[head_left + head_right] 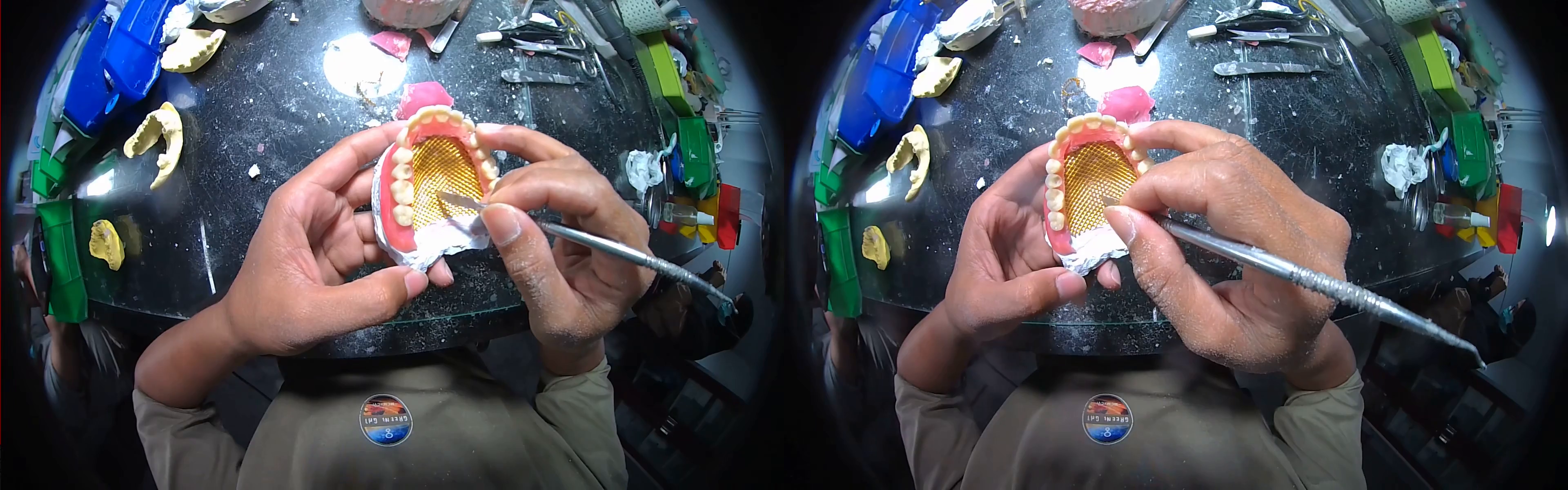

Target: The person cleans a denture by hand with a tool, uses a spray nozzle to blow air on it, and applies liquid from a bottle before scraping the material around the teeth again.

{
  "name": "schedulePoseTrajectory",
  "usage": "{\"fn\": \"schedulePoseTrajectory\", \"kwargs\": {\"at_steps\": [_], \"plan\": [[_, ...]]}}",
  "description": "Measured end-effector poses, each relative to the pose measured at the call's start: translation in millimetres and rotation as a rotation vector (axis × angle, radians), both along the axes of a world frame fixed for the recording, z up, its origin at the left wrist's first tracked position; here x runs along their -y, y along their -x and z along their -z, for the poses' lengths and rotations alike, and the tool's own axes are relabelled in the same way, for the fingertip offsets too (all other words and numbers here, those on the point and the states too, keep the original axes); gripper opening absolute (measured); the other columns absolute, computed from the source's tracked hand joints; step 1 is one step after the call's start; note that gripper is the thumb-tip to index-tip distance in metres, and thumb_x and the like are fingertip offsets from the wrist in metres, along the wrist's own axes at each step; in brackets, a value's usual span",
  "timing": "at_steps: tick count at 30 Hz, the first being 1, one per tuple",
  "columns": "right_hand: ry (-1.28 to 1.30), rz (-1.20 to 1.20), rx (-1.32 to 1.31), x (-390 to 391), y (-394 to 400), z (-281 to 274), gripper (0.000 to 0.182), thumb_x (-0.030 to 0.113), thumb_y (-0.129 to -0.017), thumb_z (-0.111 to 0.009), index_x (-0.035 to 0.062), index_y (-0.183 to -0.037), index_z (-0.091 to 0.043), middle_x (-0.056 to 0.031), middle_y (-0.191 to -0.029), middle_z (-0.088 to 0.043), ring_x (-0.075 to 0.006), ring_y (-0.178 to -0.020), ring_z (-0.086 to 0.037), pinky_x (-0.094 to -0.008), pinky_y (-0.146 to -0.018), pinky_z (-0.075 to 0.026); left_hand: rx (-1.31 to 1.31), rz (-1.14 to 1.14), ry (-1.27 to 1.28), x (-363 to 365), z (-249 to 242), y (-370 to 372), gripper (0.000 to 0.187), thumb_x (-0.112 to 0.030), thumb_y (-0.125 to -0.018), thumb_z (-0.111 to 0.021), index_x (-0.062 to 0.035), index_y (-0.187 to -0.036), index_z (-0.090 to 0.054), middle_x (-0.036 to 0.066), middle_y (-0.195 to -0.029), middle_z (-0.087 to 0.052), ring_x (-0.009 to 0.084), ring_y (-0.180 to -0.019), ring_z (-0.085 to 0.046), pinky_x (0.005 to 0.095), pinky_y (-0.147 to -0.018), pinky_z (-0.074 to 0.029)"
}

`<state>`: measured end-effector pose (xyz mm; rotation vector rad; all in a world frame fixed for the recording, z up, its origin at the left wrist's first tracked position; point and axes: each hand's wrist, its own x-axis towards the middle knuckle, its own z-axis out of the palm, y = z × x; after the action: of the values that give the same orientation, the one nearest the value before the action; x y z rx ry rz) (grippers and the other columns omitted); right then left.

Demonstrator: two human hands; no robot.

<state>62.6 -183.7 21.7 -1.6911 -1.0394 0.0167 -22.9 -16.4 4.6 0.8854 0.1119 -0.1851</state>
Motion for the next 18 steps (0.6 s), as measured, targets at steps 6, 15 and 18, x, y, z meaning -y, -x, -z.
{"fn": "schedulePoseTrajectory", "kwargs": {"at_steps": [6,15,18], "plan": [[-0.017,0.015,-0.004,0.3,-0.6,-0.5,0.007,0.0,-0.077,-0.058,-0.004,-0.082,-0.057,-0.0112,-0.068,-0.058,-0.0245,-0.077,-0.059,-0.049,-0.085,-0.045,-0.033,0.02,0.022,-1.6,-1.5,-0.4,0.077,0.005,-0.067,-0.059,0.0085,-0.133,-0.018,0.021,-0.118,-0.047,0.0214,-0.096,-0.058,0.0299,-0.079,-0.05],[-0.148,0.115,0.016,8.0,-7.7,-5.9,0.013,0.009,-0.083,-0.055,-0.0033,-0.087,-0.055,-0.0129,-0.074,-0.058,-0.0271,-0.078,-0.06,-0.0373,-0.072,-0.05,-0.055,-0.003,0.003,-1.9,-0.9,-0.3,0.078,0.003,-0.067,-0.061,0.0094,-0.132,-0.019,0.022,-0.121,-0.045,0.0239,-0.102,-0.055,0.0317,-0.078,-0.051],[-0.204,0.15,-0.021,20.2,-12.1,-11.7,0.016,0.01,-0.087,-0.049,-0.0041,-0.092,-0.053,-0.0152,-0.082,-0.057,-0.0292,-0.087,-0.058,-0.0349,-0.075,-0.048,-0.058,0.002,-0.005,-2.7,0.0,-1.0,0.077,0.003,-0.067,-0.06,0.0096,-0.132,-0.02,0.023,-0.122,-0.045,0.0249,-0.103,-0.055,0.0324,-0.078,-0.052]]}}
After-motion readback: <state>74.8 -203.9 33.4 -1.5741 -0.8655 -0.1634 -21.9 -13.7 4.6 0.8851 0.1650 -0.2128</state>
